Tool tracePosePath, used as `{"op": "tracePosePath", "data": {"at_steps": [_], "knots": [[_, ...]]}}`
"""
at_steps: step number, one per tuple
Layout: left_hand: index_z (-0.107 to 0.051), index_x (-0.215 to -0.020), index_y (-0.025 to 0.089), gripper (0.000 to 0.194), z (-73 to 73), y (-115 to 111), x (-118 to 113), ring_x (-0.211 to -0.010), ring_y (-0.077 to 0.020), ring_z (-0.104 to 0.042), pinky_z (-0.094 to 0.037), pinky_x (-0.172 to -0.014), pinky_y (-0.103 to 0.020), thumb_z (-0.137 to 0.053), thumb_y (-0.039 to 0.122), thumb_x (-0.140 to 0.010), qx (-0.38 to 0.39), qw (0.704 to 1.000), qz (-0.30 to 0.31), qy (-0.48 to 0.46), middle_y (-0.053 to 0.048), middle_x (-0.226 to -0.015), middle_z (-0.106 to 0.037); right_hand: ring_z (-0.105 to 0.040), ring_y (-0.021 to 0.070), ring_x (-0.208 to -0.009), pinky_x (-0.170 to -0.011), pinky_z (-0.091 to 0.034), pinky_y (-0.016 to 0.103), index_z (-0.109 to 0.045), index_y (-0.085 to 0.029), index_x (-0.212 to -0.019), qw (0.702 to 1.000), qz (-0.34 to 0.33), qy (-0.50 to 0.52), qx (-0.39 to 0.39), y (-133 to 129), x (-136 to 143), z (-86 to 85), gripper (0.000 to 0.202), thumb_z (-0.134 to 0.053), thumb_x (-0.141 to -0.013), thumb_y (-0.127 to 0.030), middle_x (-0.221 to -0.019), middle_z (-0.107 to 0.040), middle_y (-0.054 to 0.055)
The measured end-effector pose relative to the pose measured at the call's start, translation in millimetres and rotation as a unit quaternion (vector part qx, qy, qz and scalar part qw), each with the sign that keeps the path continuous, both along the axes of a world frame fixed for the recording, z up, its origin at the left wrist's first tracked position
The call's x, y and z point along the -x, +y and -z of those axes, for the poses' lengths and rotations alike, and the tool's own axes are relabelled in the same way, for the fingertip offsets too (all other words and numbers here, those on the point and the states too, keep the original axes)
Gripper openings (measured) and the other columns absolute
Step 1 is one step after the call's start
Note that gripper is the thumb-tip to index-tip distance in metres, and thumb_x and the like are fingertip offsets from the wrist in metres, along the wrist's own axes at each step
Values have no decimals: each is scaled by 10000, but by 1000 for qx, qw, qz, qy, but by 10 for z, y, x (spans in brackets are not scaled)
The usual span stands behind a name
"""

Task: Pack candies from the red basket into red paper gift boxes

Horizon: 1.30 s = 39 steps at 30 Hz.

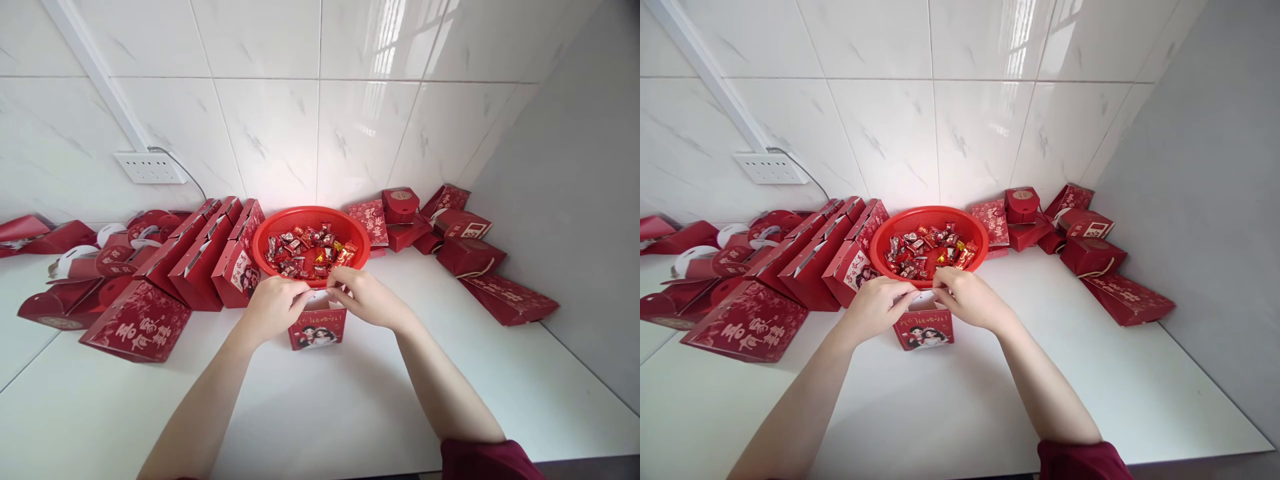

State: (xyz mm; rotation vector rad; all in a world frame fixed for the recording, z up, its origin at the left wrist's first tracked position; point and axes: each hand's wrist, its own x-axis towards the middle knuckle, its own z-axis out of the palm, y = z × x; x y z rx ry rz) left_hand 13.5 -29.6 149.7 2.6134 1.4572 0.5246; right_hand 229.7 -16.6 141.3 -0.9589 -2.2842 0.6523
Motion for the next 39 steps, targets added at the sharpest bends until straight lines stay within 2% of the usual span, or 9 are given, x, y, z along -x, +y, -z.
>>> {"op": "tracePosePath", "data": {"at_steps": [4, 8, 13, 17, 21, 27, 31, 36, 39], "knots": [[-676, -781, 192, 370, 6, -11, 5, -654, -180, -586, -342, -625, -283, -398, 309, -995, -12, 999, -6, 34, -29, -684, -671, -601, 157, -807, -708, -445, 262, -624, -218, -977, 998, -61, 13, 11, 9, 28, 12, 172, -466, -945, -156, -947, -660, 31], [-695, -910, 217, 292, 63, 35, 27, -750, -190, -650, -411, -654, -263, -437, 339, -974, 91, 995, -21, -31, -29, -845, -726, -597, 154, -736, -674, -429, 266, -699, -205, -883, 997, -53, -45, 29, 55, 98, 98, 237, -476, -959, -229, -866, -689, 34], [-665, -1133, 247, 323, 67, 71, 75, -863, -183, -668, -482, -741, -246, -429, 223, -914, 203, 970, 29, -129, -8, -1015, -724, -579, 143, -664, -632, -419, 256, -715, -207, -815, 996, -8, -43, 74, 87, 122, 168, 230, -504, -906, -203, -765, -691, 9], [-538, -1349, 273, 556, 31, 79, 163, -941, -192, -674, -503, -776, -256, -415, 118, -830, 245, 962, 50, -109, -15, -1172, -690, -638, 168, -830, -738, -475, 273, -693, -226, -997, 995, -33, -31, 94, 105, 37, 151, 300, -499, -808, -97, -966, -709, 15], [-474, -1417, 278, 615, 17, 137, 340, -1212, -211, -581, -476, -959, -285, -398, 106, -831, 250, 962, 68, -82, -19, -1409, -550, -615, 211, -1067, -904, -471, 339, -664, -235, -1088, 993, -39, -66, 90, 140, -97, 125, 404, -452, -789, -65, -1235, -644, 39], [-517, -1389, 275, 535, -4, 174, 436, -1306, -210, -504, -398, -1090, -330, -388, 139, -888, 236, 966, 56, -86, -6, -1416, -546, -646, 210, -1003, -884, -492, 349, -604, -260, -1250, 988, -22, -65, 139, 127, -151, 128, 409, -451, -886, -153, -1212, -667, 34], [-542, -1342, 275, 461, -49, 59, 277, -1244, -222, -539, -430, -1052, -354, -427, 176, -906, 161, 981, 17, -111, -22, -1347, -586, -649, 209, -954, -860, -496, 350, -649, -244, -1150, 991, -23, -58, 116, 66, -82, 110, 275, -460, -952, -277, -1147, -679, 46], [-640, -1122, 254, 260, -126, -85, 92, -1132, -204, -583, -506, -906, -305, -443, 262, -953, 132, 980, 68, -136, -40, -1246, -608, -634, 197, -899, -824, -497, 345, -677, -233, -1016, 995, 3, -67, 70, 19, -46, 84, 214, -482, -956, -297, -1078, -643, 62], [-683, -983, 228, 303, -107, -79, 34, -1084, -204, -597, -491, -910, -317, -385, 282, -990, 116, 984, 80, -113, -47, -1163, -642, -624, 206, -990, -872, -491, 359, -689, -233, -977, 997, 0, -61, 52, 9, -27, 66, 216, -479, -961, -284, -1168, -614, 72]]}}
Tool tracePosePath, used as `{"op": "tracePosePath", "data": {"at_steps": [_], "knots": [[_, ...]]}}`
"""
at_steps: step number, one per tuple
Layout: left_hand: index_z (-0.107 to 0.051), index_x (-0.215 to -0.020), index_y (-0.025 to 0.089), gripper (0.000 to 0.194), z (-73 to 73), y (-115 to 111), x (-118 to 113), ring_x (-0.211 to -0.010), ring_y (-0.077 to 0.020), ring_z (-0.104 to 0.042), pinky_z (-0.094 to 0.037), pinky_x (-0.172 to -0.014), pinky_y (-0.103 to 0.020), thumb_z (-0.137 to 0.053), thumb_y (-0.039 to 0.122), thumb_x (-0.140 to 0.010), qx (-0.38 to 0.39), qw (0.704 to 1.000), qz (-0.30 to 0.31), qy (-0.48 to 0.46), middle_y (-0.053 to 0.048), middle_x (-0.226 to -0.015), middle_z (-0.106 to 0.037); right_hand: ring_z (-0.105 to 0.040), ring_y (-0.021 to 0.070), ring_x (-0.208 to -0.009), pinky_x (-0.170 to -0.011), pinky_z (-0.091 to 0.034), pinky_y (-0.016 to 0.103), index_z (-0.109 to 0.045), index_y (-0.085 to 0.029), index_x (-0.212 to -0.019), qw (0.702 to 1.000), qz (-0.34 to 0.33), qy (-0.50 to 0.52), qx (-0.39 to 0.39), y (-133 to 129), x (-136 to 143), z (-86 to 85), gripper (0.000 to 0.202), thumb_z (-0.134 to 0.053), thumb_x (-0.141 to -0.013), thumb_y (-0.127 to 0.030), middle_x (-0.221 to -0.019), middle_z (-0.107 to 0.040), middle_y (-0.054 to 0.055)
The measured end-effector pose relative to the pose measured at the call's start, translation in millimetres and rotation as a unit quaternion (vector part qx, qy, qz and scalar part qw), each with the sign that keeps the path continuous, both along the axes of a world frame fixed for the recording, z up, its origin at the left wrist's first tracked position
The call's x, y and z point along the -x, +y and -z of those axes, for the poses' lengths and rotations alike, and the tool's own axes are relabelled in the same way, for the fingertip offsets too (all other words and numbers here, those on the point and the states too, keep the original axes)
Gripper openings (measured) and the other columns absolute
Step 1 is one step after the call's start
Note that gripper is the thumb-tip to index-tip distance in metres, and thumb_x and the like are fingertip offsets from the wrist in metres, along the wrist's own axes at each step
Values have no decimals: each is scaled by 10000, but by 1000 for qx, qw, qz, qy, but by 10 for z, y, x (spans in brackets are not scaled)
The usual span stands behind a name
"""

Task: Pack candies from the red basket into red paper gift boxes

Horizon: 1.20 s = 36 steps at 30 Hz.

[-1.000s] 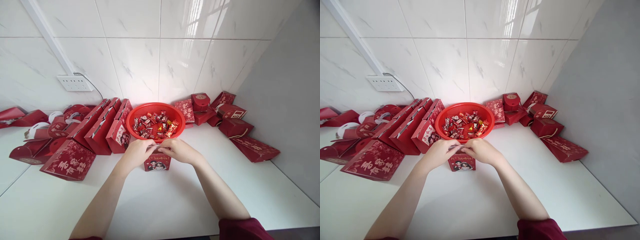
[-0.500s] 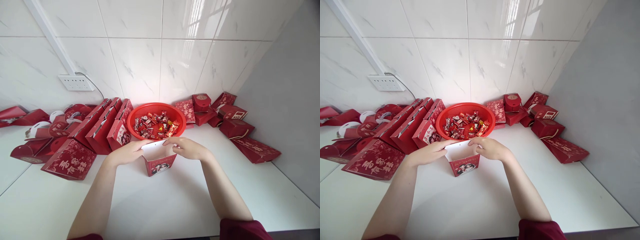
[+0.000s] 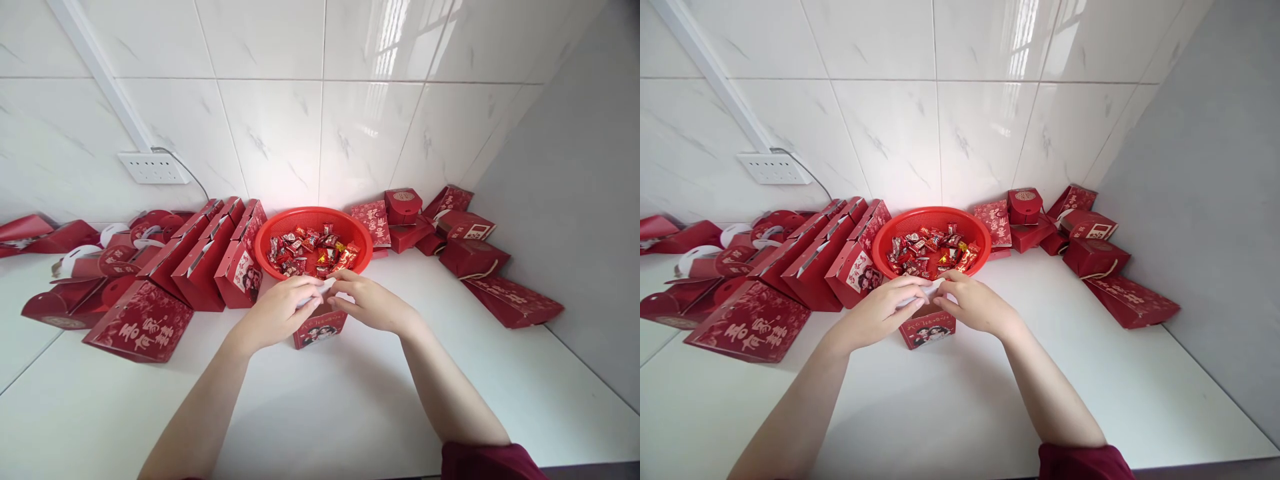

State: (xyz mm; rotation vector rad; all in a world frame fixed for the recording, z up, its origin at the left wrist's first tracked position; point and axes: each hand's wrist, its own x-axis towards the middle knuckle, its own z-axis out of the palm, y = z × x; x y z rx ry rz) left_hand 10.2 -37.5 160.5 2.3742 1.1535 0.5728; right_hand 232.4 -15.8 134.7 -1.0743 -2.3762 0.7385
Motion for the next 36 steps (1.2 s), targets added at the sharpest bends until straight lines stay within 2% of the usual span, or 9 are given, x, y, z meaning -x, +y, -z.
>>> {"op": "tracePosePath", "data": {"at_steps": [4, 7, 10, 12, 17, 23, 28, 32, 36], "knots": [[-704, -876, 222, 319, 84, 72, -29, -935, -208, -644, -494, -851, -321, -408, 284, -979, -30, 999, -40, 21, -42, -963, -699, -508, 258, -1260, -985, -445, 400, -711, -230, -941, 1000, 5, 5, -10, -10, 48, -16, 226, -493, -956, -286, -1386, -518, 84], [-727, -867, 234, 296, 127, 108, 0, -889, -210, -662, -502, -811, -312, -447, 279, -951, -26, 998, -44, 38, -37, -945, -715, -575, 245, -1172, -938, -470, 380, -708, -221, -888, 1000, -6, 24, -9, 12, 66, -5, 232, -495, -954, -284, -1333, -564, 87], [-729, -990, 263, 293, 134, 108, 77, -839, -190, -678, -514, -751, -303, -440, 278, -941, 13, 998, -33, 59, -26, -1198, -674, -610, 224, -1085, -912, -472, 351, -677, -211, -828, 996, 0, 78, -33, 124, 32, 29, 236, -505, -954, -312, -1226, -626, 87], [-684, -1137, 294, 301, 129, 93, 139, -940, -198, -679, -520, -776, -306, -460, 308, -936, 44, 996, -19, 70, -10, -1434, -519, -615, 206, -1042, -902, -465, 326, -652, -205, -853, 994, 45, 82, -50, 269, -16, 61, 240, -478, -964, -329, -1155, -654, 81], [-615, -1237, 328, 339, 148, 74, 226, -1388, -240, -401, -463, -993, -350, -412, 370, -969, 85, 993, 1, 82, 40, -1561, -338, -627, 207, -894, -778, -450, 307, -653, -168, -925, 984, 140, -107, -1, 776, -75, 146, 310, -386, -967, -318, -973, -689, 90], [-606, -1257, 333, 367, 213, 133, 240, -1380, -241, -403, -415, -1064, -376, -360, 354, -985, 104, 991, 3, 78, 36, -1554, -345, -616, 184, -631, -607, -426, 270, -722, -153, -685, 954, 10, -263, 144, 1288, 252, 298, 236, -615, -806, -326, -696, -699, 66], [-618, -1245, 322, 378, 213, 119, 235, -1377, -241, -401, -388, -1098, -368, -346, 375, -988, 92, 992, 7, 85, 39, -1528, -383, -673, 190, -739, -667, -484, 249, -763, -192, -971, 937, -62, -285, 192, 1554, 511, 440, 237, -638, -782, -261, -879, -750, 32], [-628, -1232, 332, 398, 214, 87, 224, -1316, -247, -468, -414, -1073, -379, -311, 341, -990, 88, 993, 0, 82, 18, -1433, -485, -663, 234, -1026, -854, -501, 293, -507, -233, -1405, 963, -27, -238, 122, 1686, 563, 450, 563, -535, -845, -181, -1296, -640, 68], [-623, -1232, 334, 401, 217, 101, 219, -1261, -236, -511, -424, -1059, -378, -310, 318, -983, 98, 992, 1, 78, 10, -1393, -505, -556, 297, -1235, -1002, -442, 346, -460, -190, -1433, 979, 3, -197, 57, 1800, 639, 365, 588, -525, -850, -151, -1447, -505, 109]]}}
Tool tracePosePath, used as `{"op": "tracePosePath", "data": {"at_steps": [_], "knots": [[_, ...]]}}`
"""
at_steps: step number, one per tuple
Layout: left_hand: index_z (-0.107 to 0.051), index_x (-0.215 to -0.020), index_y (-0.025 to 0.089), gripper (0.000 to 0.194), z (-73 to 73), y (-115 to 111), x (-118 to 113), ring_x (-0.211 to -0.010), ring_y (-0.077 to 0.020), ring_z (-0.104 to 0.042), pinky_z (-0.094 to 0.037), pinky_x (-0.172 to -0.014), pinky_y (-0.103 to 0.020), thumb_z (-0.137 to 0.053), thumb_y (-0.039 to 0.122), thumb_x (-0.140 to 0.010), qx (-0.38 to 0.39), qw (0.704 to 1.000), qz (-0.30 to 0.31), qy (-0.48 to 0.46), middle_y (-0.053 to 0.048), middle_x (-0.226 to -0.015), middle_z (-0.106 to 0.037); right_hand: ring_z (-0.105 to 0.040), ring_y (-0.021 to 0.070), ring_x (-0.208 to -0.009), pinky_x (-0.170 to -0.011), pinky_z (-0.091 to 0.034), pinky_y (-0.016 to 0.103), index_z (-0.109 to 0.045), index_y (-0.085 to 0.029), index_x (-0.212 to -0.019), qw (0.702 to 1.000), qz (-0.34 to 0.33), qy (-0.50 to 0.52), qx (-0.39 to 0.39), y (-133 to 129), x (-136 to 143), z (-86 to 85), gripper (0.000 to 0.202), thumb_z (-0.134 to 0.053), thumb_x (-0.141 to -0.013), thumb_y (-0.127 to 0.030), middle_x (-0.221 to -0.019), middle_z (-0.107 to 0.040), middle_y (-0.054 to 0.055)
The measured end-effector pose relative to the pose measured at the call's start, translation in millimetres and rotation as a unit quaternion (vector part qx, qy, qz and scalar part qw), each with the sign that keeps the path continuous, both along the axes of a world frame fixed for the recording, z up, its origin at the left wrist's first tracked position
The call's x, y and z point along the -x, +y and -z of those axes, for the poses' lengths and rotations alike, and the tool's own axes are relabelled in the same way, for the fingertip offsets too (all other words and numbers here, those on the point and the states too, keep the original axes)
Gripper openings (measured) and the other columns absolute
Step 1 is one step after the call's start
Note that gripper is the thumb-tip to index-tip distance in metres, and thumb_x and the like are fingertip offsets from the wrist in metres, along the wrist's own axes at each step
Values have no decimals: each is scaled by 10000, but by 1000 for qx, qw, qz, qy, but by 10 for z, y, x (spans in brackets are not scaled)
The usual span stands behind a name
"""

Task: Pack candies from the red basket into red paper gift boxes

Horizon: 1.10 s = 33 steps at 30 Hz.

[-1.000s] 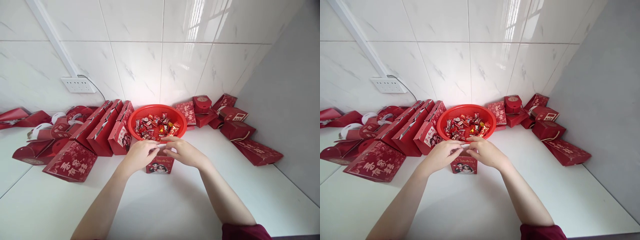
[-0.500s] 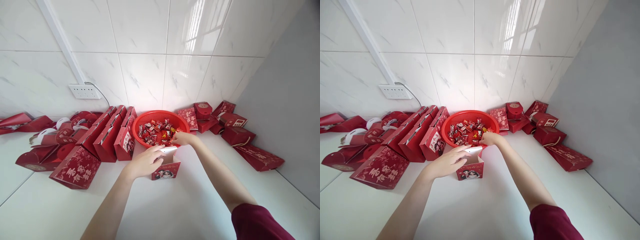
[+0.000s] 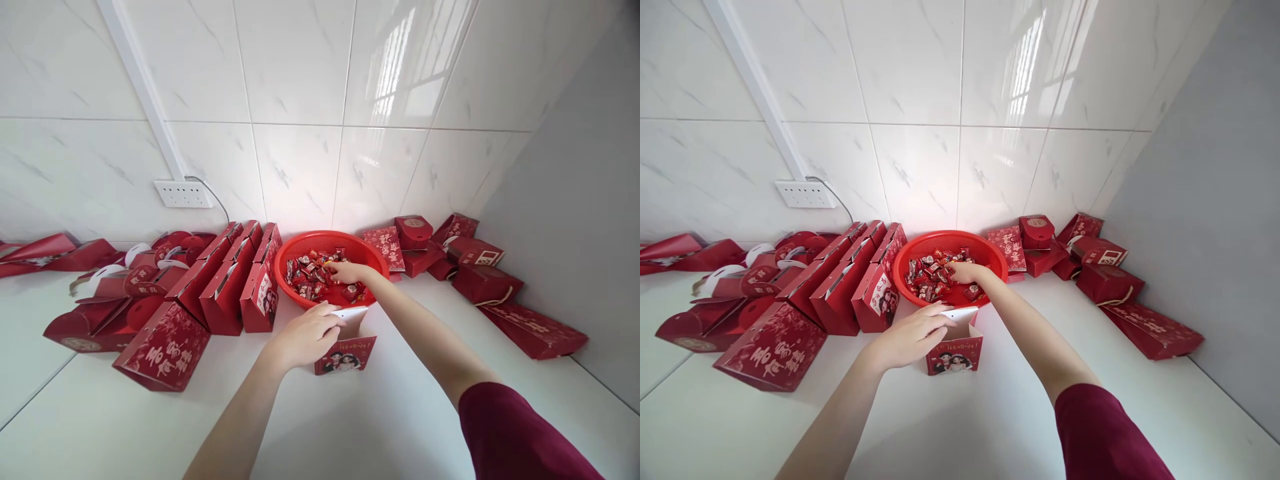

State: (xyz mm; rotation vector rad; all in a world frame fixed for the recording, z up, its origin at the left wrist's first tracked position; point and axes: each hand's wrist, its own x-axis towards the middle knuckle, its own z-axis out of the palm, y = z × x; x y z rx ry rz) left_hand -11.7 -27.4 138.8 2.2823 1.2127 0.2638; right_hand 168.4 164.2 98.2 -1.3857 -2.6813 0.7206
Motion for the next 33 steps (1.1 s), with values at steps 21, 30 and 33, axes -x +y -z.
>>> {"op": "tracePosePath", "data": {"at_steps": [21, 30, 33], "knots": [[-567, -1308, 328, 444, -33, 9, -20, -1202, -219, -547, -450, -1015, -340, -314, 248, -952, 10, 1000, 1, 20, 4, -1403, -489, -622, 211, -1084, -966, -453, 314, -675, -191, -1168, 998, 2, -54, -23, 163, -32, -55, 274, -510, -958, -248, -1222, -669, 80], [-563, -1310, 342, 463, -28, 29, -19, -1205, -214, -547, -446, -1018, -327, -324, 222, -933, 15, 1000, -3, 20, 21, -1398, -491, -627, 206, -1005, -880, -525, 425, -619, -153, -1135, 982, 84, -167, 33, 145, -411, 201, 274, -608, -929, -333, -1151, -633, 81], [-567, -1308, 340, 466, -42, 28, -15, -1197, -211, -549, -430, -1036, -324, -331, 212, -927, 15, 1000, -4, 16, 22, -1388, -495, -639, 214, -957, -868, -505, 362, -688, -167, -994, 993, 61, -99, 28, 79, -385, 153, 178, -685, -853, -276, -1056, -685, 73]]}}
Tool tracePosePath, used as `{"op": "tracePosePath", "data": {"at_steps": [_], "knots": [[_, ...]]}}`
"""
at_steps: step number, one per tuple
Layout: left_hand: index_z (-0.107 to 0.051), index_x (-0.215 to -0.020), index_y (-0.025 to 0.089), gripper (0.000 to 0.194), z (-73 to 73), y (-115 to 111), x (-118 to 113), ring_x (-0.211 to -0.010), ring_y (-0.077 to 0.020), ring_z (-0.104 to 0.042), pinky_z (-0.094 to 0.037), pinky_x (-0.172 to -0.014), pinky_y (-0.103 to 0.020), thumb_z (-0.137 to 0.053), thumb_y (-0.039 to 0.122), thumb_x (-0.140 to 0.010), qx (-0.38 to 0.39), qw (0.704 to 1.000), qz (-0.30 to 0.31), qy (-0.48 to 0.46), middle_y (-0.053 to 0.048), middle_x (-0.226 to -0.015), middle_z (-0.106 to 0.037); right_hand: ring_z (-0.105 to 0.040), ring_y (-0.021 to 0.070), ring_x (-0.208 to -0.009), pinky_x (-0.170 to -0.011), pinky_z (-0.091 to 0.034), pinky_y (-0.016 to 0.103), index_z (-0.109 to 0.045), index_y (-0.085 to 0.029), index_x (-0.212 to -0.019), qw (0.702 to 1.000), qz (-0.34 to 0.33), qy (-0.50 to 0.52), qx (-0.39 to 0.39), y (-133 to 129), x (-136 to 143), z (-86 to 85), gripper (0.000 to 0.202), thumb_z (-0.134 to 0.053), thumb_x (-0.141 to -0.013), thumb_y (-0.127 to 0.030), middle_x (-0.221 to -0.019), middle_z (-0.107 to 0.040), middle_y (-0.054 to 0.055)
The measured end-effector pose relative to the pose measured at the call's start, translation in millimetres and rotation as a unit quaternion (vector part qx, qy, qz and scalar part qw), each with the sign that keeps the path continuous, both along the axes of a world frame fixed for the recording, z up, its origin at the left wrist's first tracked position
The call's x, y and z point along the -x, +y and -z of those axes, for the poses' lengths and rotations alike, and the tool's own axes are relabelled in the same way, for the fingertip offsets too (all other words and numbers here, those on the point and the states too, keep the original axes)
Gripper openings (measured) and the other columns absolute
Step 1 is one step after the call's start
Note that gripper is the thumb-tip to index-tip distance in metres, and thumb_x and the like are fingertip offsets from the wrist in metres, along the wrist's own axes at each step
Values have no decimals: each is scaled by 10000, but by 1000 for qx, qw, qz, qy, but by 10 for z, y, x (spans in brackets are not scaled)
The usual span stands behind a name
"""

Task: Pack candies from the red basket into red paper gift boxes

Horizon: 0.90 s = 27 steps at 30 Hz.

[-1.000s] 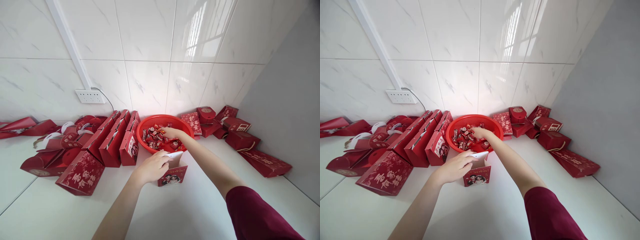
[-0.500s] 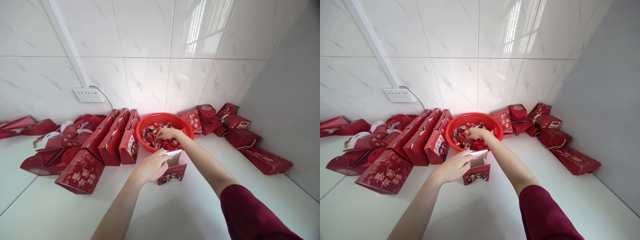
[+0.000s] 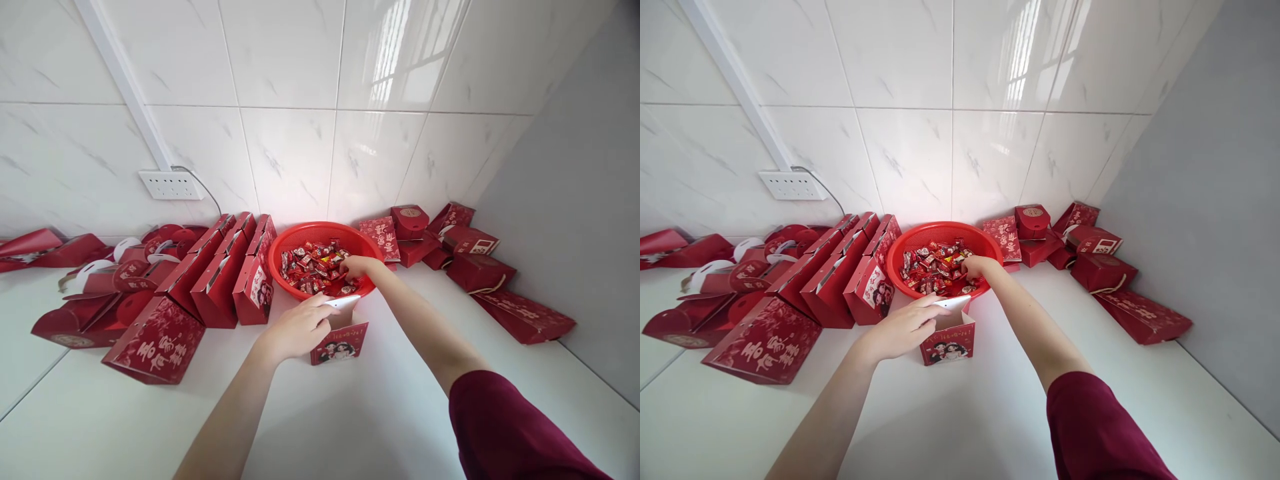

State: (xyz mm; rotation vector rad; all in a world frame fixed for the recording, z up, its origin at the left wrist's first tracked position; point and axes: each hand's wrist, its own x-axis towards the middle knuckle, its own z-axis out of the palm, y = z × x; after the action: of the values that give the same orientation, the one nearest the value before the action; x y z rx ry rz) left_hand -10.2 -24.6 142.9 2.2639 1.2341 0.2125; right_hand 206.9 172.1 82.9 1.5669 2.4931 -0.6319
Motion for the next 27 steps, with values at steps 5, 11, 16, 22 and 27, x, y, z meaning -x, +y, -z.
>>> {"op": "tracePosePath", "data": {"at_steps": [5, 11, 16, 22, 27], "knots": [[-574, -1304, 351, 452, -1, 11, 19, -1133, -213, -581, -468, -955, -307, -349, 238, -929, 2, 1000, 5, -3, 18, -1383, -497, -629, 253, -996, -881, -462, 337, -681, -172, -1030, 978, -1, 189, -87, -298, -45, -158, 272, -502, -932, -353, -1066, -700, 82], [-582, -1307, 339, 406, -10, 22, 16, -1104, -213, -588, -467, -911, -287, -403, 323, -943, 9, 1000, 9, -14, -3, -1356, -523, -634, 228, -1077, -898, -509, 336, -564, -177, -1194, 893, 2, 448, -50, -757, -77, -139, 427, -388, -967, -493, -1196, -667, 71], [-576, -1314, 346, 505, -72, 58, 27, -1051, -220, -609, -485, -874, -298, -592, 539, -848, 57, 998, 22, -10, -9, -1472, -417, -698, 218, -887, -820, -563, 370, -566, -244, -1128, 752, 83, 652, 46, -838, -95, -39, 431, -592, -847, -569, -1055, -707, 38], [-598, -1285, 363, 481, -50, 102, 44, -1249, -263, -515, -430, -1007, -317, -636, 520, -832, 52, 998, 28, -21, 6, -1496, -401, -661, 169, -620, -650, -567, 322, -480, -272, -1109, 695, 179, 696, 3, -748, -150, 40, 445, -572, -827, -603, -817, -689, -10], [-585, -1304, 363, 510, -28, 99, 42, -1337, -296, -435, -399, -1063, -355, -618, 563, -837, 44, 999, 25, -13, 2, -1527, -367, -707, 200, -834, -795, -575, 365, -403, -291, -1250, 661, 134, 738, 16, -788, -132, -11, 560, -655, -781, -466, -1105, -688, 36]]}}
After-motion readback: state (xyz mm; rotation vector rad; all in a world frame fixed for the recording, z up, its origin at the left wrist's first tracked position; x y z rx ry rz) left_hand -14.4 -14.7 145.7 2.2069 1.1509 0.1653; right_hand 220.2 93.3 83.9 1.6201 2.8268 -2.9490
